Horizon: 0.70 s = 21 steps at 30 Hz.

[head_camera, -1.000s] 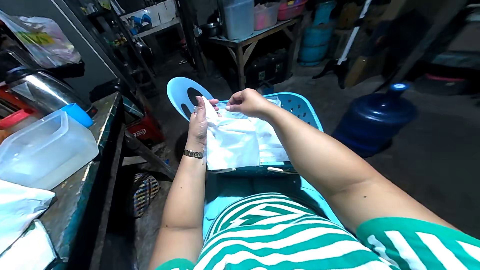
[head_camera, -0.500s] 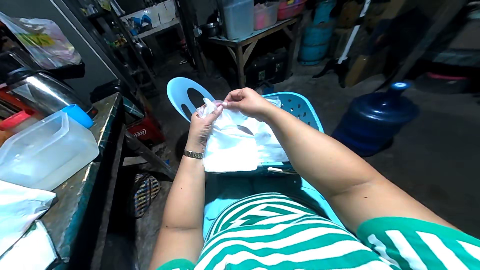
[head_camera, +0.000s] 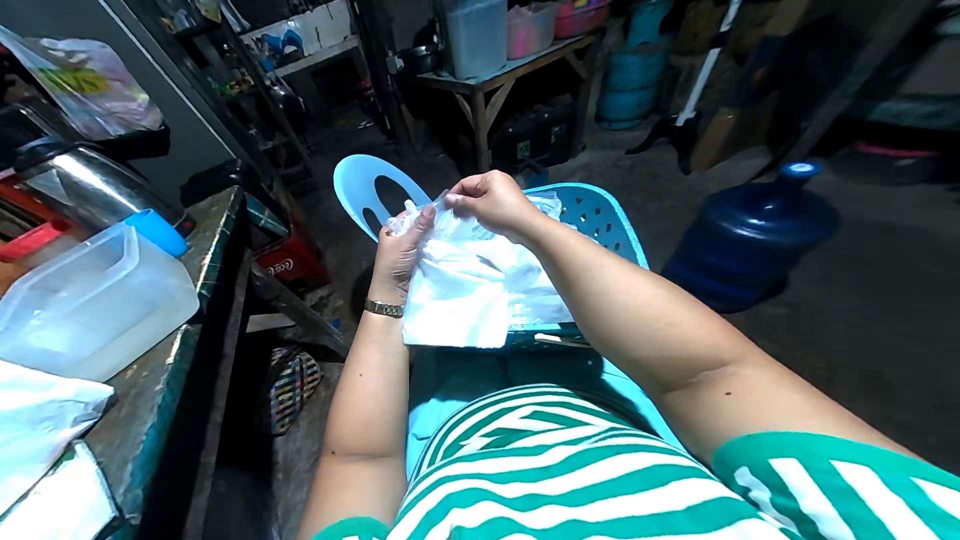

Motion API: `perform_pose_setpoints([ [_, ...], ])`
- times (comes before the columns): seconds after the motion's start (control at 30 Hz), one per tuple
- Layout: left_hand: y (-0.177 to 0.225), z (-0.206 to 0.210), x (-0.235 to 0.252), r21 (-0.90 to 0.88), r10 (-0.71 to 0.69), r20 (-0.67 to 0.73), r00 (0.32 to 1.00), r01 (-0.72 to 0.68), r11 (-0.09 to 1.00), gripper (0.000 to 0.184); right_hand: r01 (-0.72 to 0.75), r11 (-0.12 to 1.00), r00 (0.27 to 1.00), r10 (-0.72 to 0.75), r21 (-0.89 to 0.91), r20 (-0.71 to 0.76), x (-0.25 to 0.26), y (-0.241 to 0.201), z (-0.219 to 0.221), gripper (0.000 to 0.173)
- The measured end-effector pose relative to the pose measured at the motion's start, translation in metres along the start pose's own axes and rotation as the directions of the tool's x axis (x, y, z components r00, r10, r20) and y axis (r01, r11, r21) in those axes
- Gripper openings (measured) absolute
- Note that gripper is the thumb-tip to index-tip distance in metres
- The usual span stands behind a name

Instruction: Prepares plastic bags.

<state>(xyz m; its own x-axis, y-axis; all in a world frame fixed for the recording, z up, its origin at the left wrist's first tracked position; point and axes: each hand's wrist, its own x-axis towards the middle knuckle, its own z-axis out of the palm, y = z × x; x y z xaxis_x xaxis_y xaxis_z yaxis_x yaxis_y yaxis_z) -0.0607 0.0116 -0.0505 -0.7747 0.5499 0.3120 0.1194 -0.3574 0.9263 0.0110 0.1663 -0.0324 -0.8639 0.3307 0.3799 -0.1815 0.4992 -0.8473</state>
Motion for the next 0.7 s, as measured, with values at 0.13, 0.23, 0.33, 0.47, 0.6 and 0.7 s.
perform_pose_setpoints([
  [0.13, -0.002, -0.015, -0.001, -0.145, 0.079, 0.309, 0.948, -0.035, 0.989, 0.014, -0.126, 0.784, 0.989, 0.148, 0.608, 0.013, 0.001, -0.003, 0.0, 0.017],
  [0.23, -0.004, -0.018, -0.001, -0.227, 0.115, 0.327, 0.938, -0.04, 0.973, 0.014, -0.259, 0.645, 0.964, 0.22, 0.719, 0.151, -0.004, -0.01, -0.006, 0.03],
  [0.33, -0.003, -0.017, -0.001, -0.324, 0.088, 0.228, 0.97, -0.009, 0.946, 0.027, -0.259, 0.816, 0.914, 0.034, 0.517, 0.405, -0.014, -0.007, -0.014, 0.035],
  [0.47, -0.004, -0.019, 0.003, -0.376, 0.053, 0.23, 0.972, 0.039, 0.926, 0.025, -0.096, 0.761, 0.878, -0.239, 0.642, 0.415, -0.015, 0.0, -0.014, 0.022],
  [0.6, -0.008, -0.025, 0.003, -0.24, 0.081, 0.414, 0.907, 0.023, 0.97, 0.021, -0.134, 0.567, 0.924, -0.225, 0.813, 0.309, -0.009, 0.004, -0.015, 0.031],
  [0.7, -0.007, -0.023, -0.002, -0.283, 0.101, 0.363, 0.927, 0.007, 0.959, 0.017, -0.154, 0.728, 0.906, -0.166, 0.668, 0.39, -0.014, -0.001, -0.018, 0.032],
])
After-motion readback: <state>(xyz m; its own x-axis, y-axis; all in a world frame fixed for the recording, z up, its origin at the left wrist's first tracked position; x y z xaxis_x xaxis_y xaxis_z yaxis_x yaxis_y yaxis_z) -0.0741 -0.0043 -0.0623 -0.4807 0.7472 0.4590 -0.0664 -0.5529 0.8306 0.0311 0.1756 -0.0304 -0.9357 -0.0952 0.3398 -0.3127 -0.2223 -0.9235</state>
